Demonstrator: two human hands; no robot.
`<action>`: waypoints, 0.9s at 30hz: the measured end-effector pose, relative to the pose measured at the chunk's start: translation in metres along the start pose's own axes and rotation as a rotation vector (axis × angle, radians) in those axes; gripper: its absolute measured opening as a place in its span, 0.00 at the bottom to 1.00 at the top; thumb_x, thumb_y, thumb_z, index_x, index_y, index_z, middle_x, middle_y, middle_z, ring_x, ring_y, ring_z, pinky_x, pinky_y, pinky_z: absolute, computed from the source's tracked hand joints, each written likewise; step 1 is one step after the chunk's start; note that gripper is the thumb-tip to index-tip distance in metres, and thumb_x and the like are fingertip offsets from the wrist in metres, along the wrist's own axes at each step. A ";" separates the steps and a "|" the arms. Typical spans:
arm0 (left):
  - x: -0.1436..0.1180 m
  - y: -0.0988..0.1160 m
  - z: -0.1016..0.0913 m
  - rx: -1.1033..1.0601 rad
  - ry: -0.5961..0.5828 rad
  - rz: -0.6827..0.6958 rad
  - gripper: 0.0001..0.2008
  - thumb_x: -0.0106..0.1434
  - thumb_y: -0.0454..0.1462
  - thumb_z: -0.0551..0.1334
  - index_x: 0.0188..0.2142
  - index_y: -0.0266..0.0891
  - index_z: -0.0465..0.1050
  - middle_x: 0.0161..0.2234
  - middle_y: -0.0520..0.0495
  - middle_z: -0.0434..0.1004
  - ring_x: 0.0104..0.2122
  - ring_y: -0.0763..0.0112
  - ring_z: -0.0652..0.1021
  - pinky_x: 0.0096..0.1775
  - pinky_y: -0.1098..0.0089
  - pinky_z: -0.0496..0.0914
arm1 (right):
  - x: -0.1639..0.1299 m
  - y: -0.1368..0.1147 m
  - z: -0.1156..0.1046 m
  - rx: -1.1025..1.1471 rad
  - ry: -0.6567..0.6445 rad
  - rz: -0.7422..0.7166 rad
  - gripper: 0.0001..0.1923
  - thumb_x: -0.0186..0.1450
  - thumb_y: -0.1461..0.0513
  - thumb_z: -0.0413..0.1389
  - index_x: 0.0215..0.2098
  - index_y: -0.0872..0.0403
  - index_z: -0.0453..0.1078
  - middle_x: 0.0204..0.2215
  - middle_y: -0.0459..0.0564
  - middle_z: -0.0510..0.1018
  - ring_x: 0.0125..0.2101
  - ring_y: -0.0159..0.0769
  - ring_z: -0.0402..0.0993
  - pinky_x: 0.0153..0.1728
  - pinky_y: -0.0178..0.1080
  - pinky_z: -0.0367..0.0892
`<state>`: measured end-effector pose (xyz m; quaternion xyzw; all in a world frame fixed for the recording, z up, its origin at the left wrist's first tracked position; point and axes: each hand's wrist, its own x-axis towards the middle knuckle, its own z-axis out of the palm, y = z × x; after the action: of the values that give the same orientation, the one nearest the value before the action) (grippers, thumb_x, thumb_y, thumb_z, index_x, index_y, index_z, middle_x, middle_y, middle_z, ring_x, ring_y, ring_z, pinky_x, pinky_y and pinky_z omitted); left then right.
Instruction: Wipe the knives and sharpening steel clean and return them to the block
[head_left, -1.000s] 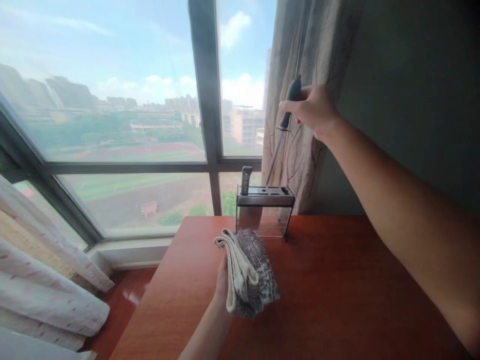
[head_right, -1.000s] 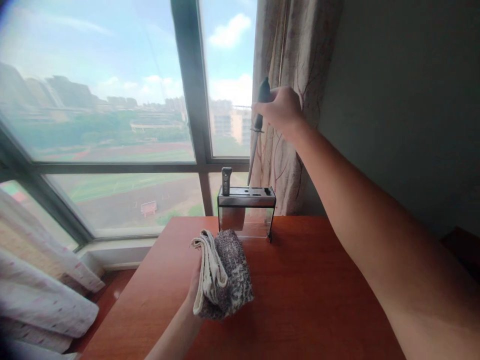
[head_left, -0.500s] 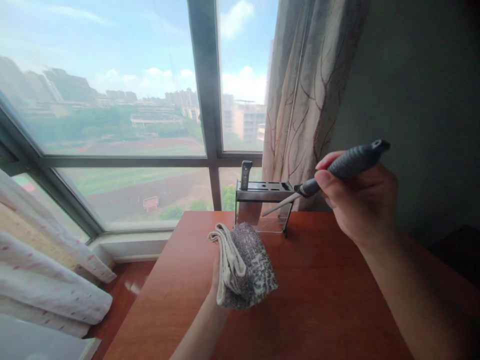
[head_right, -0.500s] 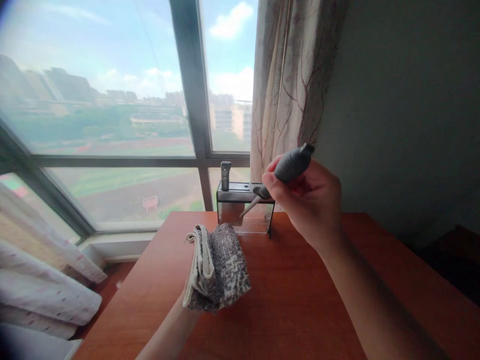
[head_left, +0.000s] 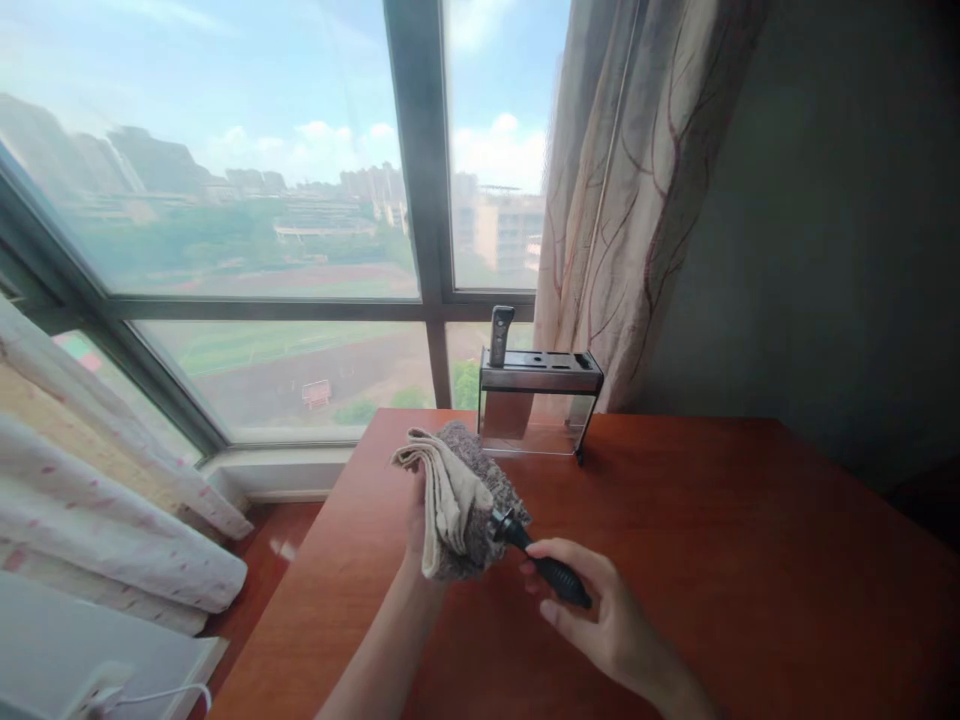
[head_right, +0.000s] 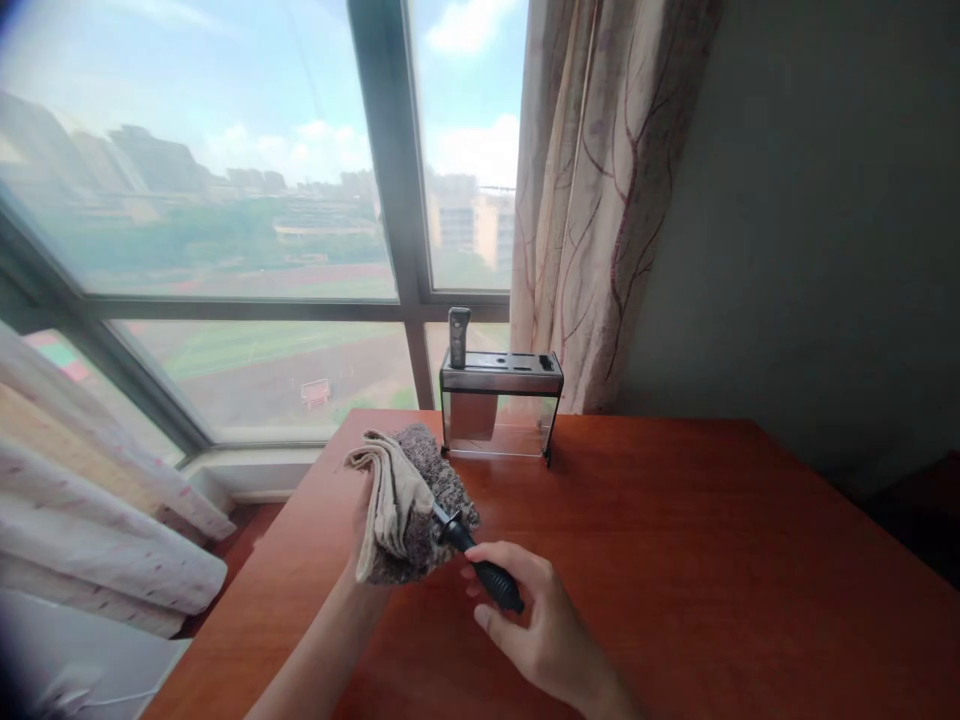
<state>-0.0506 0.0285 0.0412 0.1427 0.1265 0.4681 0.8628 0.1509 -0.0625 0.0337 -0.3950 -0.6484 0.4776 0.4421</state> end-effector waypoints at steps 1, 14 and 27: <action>-0.001 0.001 0.001 -0.016 0.029 0.051 0.20 0.60 0.51 0.58 0.37 0.36 0.75 0.34 0.45 0.79 0.34 0.61 0.78 0.40 0.58 0.73 | -0.002 0.003 0.002 0.057 -0.019 0.038 0.18 0.62 0.60 0.56 0.51 0.48 0.65 0.46 0.52 0.74 0.43 0.39 0.75 0.43 0.39 0.70; 0.007 0.012 0.003 -0.111 0.239 0.552 0.14 0.66 0.44 0.54 0.44 0.43 0.74 0.34 0.48 0.81 0.34 0.64 0.80 0.41 0.64 0.75 | 0.001 0.026 0.030 -0.030 0.056 0.237 0.15 0.66 0.58 0.47 0.46 0.55 0.68 0.18 0.40 0.66 0.16 0.28 0.61 0.20 0.31 0.58; 0.013 -0.015 0.006 -0.064 0.361 0.563 0.22 0.67 0.48 0.49 0.48 0.39 0.73 0.36 0.43 0.81 0.34 0.62 0.80 0.37 0.64 0.77 | 0.016 0.010 0.054 -0.232 0.134 0.055 0.16 0.68 0.58 0.47 0.44 0.54 0.73 0.31 0.51 0.80 0.31 0.40 0.76 0.34 0.36 0.66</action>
<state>-0.0297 0.0312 0.0404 0.0596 0.2180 0.7096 0.6674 0.0957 -0.0599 0.0185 -0.4922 -0.6574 0.3838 0.4223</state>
